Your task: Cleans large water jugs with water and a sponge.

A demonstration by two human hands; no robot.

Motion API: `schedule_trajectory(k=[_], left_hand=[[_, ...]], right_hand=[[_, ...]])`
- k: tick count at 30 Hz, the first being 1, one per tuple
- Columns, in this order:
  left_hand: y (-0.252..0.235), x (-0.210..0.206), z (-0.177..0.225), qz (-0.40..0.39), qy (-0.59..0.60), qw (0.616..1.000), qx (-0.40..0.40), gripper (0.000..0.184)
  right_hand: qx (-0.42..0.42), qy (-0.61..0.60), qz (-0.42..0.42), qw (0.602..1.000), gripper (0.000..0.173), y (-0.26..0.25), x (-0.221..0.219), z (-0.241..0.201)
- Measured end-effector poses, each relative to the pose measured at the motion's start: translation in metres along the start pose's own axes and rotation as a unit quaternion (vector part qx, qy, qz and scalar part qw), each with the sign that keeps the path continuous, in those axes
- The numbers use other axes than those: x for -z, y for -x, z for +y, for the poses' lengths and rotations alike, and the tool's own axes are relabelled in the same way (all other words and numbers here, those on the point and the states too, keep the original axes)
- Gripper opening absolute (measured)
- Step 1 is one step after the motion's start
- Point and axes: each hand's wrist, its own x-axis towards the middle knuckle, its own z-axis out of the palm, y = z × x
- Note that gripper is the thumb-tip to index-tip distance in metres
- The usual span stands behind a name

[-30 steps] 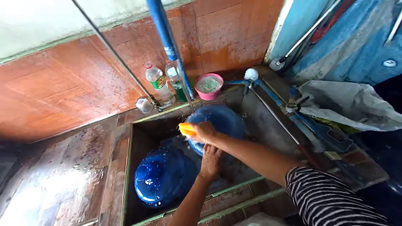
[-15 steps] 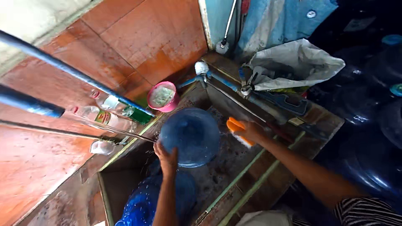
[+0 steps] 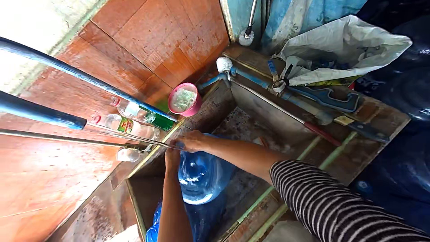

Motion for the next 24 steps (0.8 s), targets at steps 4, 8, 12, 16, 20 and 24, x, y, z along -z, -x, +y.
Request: schedule_trajectory(k=[4,8,12,16,20,24], left_hand=[[-0.018,-0.019,0.028,-0.016,0.005,1.000,0.013,0.033],[-0.036,-0.059,0.053,-0.035,-0.063,0.993,-0.089,0.032],[-0.016,-0.087,0.071,-0.007,-0.232,0.971,-0.064,0.071],[0.050,-0.105,0.049,-0.046,-0.293,0.928,-0.227,0.085],[0.079,-0.087,0.009,0.088,-0.284,0.935,-0.192,0.075],[0.047,-0.056,0.004,0.179,-0.186,0.957,0.132,0.077]], right_hand=[[-0.098,-0.063,0.041,0.992,0.061,0.034,-0.003,0.007],[-0.137,-0.128,0.049,0.981,0.071,0.105,-0.015,0.018],[-0.186,-0.090,-0.039,0.978,0.057,0.171,-0.040,0.066],[-0.311,-0.043,-0.114,0.943,0.054,0.231,-0.049,0.102],[-0.364,-0.038,-0.123,0.922,0.051,0.257,-0.057,0.101],[-0.326,-0.034,-0.077,0.942,0.047,0.256,-0.061,0.098]])
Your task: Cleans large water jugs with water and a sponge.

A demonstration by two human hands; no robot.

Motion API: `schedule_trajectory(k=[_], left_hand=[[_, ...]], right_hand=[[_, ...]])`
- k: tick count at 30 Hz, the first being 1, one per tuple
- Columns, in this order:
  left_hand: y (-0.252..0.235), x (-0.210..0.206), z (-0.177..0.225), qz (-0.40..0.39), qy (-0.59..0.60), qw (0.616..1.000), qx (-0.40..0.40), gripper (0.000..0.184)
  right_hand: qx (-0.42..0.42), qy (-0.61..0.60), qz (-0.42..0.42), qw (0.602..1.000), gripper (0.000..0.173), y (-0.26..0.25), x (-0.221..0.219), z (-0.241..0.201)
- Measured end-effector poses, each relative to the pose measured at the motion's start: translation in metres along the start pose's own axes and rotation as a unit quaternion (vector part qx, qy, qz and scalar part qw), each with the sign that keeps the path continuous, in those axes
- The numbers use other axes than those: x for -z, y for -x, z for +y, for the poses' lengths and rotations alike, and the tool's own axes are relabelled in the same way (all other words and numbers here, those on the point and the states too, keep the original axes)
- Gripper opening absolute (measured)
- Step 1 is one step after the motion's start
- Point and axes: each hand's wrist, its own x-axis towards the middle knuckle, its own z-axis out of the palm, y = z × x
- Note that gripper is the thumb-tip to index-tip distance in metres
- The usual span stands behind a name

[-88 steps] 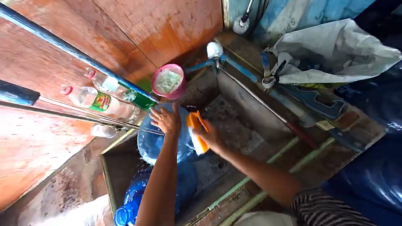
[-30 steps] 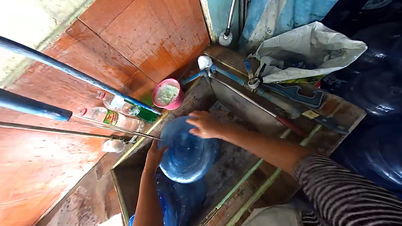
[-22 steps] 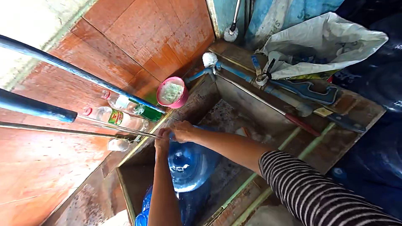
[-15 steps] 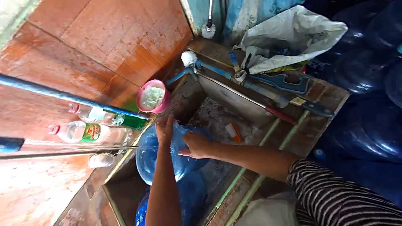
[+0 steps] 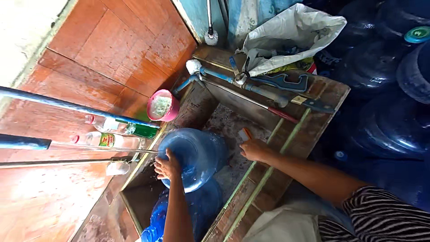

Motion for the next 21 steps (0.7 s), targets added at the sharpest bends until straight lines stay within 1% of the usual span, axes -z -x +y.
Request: schedule_trajectory(k=[1,2,4,7,9,10,11,12,13,14,15,16,17,18,20,21], left_hand=[[-0.002,0.001,0.003,-0.005,0.019,1.000,-0.017,0.074],[-0.002,0.002,0.009,-0.014,0.041,0.997,-0.056,0.068],[-0.008,0.008,0.025,-0.066,0.072,0.985,-0.144,0.054],[-0.018,0.004,0.055,-0.134,0.111,0.967,-0.183,0.046],[-0.012,-0.008,0.074,-0.167,0.103,0.954,-0.228,0.043],[-0.004,-0.017,0.081,-0.174,0.083,0.947,-0.258,0.042],[0.009,-0.026,0.088,-0.162,0.050,0.944,-0.282,0.042],[0.024,-0.033,0.093,-0.143,-0.007,0.945,-0.293,0.050],[0.038,-0.036,0.097,-0.127,-0.052,0.951,-0.278,0.066],[0.050,-0.036,0.099,-0.123,-0.080,0.959,-0.243,0.085],[0.061,-0.034,0.097,-0.128,-0.088,0.965,-0.213,0.096],[0.071,-0.032,0.092,-0.139,-0.087,0.965,-0.204,0.096],[0.082,-0.029,0.083,-0.156,-0.077,0.960,-0.217,0.092],[0.093,-0.027,0.070,-0.173,-0.062,0.951,-0.249,0.088],[0.111,-0.019,0.040,-0.211,-0.021,0.919,-0.332,0.086],[0.121,-0.016,0.023,-0.221,-0.001,0.901,-0.374,0.083]], right_hand=[[0.007,-0.006,0.013,1.000,0.047,0.001,-0.001,0.000],[0.010,-0.010,0.022,1.000,0.046,0.002,0.000,0.001],[0.005,-0.018,0.026,0.999,0.045,0.003,0.001,0.001],[-0.002,-0.020,0.028,0.999,0.045,0.001,-0.001,0.001],[-0.003,-0.014,0.036,0.999,0.046,-0.003,-0.002,0.002],[-0.005,-0.010,0.038,0.999,0.046,-0.005,-0.002,0.002],[-0.010,-0.008,0.041,0.999,0.046,-0.006,-0.003,0.002],[-0.018,-0.011,0.049,0.999,0.045,-0.006,-0.004,0.002],[-0.028,-0.018,0.066,0.997,0.044,-0.006,-0.004,0.002],[-0.032,-0.033,0.096,0.994,0.042,-0.005,-0.005,0.005],[-0.025,-0.063,0.141,0.988,0.040,-0.005,-0.008,0.009],[-0.011,-0.105,0.194,0.975,0.038,-0.005,-0.009,0.012],[0.016,-0.149,0.256,0.955,0.036,-0.005,-0.011,0.013],[0.053,-0.179,0.317,0.930,0.035,-0.005,-0.012,0.008],[0.176,-0.172,0.398,0.884,0.034,-0.004,-0.006,-0.022],[0.251,-0.138,0.411,0.866,0.034,-0.004,-0.001,-0.045]])
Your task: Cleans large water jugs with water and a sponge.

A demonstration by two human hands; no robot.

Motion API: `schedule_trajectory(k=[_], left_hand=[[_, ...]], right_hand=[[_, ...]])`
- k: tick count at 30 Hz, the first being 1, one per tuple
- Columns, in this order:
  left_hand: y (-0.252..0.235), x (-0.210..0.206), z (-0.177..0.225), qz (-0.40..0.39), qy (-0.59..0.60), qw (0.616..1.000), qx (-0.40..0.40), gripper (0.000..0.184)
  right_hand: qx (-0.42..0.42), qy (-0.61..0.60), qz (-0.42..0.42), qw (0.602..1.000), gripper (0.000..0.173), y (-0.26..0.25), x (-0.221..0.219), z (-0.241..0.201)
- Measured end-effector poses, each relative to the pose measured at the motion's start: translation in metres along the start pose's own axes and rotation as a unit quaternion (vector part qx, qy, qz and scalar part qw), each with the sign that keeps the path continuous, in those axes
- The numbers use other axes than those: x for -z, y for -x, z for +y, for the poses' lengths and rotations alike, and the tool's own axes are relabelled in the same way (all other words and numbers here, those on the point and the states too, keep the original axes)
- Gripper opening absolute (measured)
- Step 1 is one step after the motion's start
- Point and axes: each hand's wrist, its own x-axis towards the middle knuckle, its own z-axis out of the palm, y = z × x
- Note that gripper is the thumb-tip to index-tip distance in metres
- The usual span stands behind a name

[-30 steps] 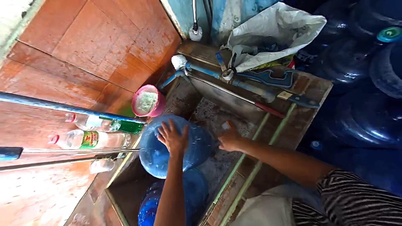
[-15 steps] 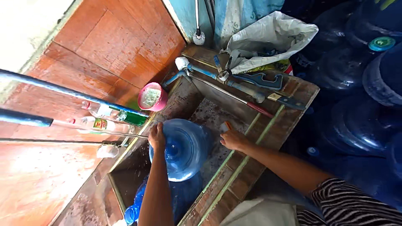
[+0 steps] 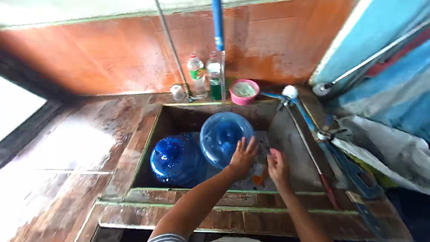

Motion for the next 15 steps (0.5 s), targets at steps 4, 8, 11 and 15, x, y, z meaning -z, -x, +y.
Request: schedule_trajectory(k=[4,8,11,15], left_hand=[[0.056,-0.015,-0.014,0.038,-0.001,0.997,-0.068,0.067],[0.085,-0.021,-0.012,0.061,0.039,0.997,0.003,0.069],[0.098,-0.018,-0.008,0.090,0.098,0.985,0.114,0.066],[0.105,-0.009,-0.016,0.112,0.139,0.963,0.201,0.067]], right_hand=[[0.249,0.058,-0.175,0.951,0.035,-0.068,-0.057,-0.084],[0.365,0.178,-0.360,0.840,0.055,-0.129,-0.135,-0.117],[0.286,0.246,-0.358,0.854,0.061,-0.156,-0.148,-0.120],[0.088,0.363,-0.331,0.867,0.067,-0.168,-0.122,-0.138]])
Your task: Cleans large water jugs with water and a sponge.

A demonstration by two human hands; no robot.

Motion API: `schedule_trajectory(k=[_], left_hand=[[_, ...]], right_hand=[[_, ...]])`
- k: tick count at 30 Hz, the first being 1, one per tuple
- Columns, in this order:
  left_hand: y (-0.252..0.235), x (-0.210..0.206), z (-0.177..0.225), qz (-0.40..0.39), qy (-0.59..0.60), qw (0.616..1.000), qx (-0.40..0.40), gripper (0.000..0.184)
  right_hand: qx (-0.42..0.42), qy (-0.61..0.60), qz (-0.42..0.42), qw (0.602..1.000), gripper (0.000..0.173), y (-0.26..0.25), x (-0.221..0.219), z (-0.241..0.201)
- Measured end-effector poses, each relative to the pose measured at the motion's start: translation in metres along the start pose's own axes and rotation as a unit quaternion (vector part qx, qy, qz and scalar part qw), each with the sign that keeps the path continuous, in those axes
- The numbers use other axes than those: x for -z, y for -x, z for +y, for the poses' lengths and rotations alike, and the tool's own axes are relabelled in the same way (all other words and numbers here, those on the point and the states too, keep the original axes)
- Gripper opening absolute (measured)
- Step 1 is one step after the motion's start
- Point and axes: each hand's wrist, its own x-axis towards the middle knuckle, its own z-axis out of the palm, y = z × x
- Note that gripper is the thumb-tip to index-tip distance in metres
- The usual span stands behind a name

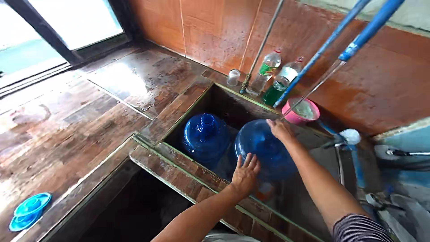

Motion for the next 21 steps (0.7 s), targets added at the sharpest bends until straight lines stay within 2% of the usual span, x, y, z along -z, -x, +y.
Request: schedule_trajectory(k=[1,2,4,6,8,11,13,14,17,19,21], left_hand=[[-0.002,0.003,-0.002,-0.001,0.004,1.000,0.009,0.066],[-0.004,0.007,-0.003,-0.010,0.005,1.000,0.016,0.067],[-0.010,0.013,-0.001,-0.025,0.008,0.999,0.024,0.069],[-0.015,0.017,0.002,-0.022,0.009,0.999,0.032,0.068],[-0.024,0.022,0.006,-0.007,0.014,0.999,0.041,0.063],[-0.045,0.025,0.003,0.043,-0.009,0.998,0.037,0.053],[-0.069,0.031,-0.002,0.075,-0.037,0.996,0.030,0.046],[-0.082,0.035,-0.002,0.083,-0.050,0.995,0.030,0.046],[-0.130,0.045,0.015,0.090,-0.062,0.993,0.047,0.049],[-0.161,0.041,0.035,0.076,-0.062,0.991,0.088,0.052],[-0.180,0.033,0.056,0.061,-0.063,0.993,0.074,0.059]], right_hand=[[-0.010,0.021,-0.021,0.999,0.065,0.008,0.009,-0.006],[0.023,0.041,-0.033,0.998,0.061,0.013,0.012,-0.012],[0.151,0.051,-0.045,0.986,0.069,0.006,0.004,-0.013],[0.182,0.029,-0.054,0.981,0.077,-0.005,-0.009,-0.008],[0.123,-0.006,-0.024,0.992,0.073,-0.007,-0.009,0.010],[-0.033,-0.055,0.003,0.998,0.070,0.019,-0.007,0.053],[-0.121,-0.084,-0.038,0.988,0.073,0.052,0.002,0.075],[-0.148,-0.094,-0.086,0.981,0.074,0.068,0.009,0.086],[-0.168,-0.096,-0.193,0.962,0.067,0.103,0.023,0.133],[-0.156,-0.095,-0.166,0.969,0.059,0.110,0.025,0.177],[-0.160,-0.115,-0.094,0.976,0.052,0.115,0.028,0.221]])
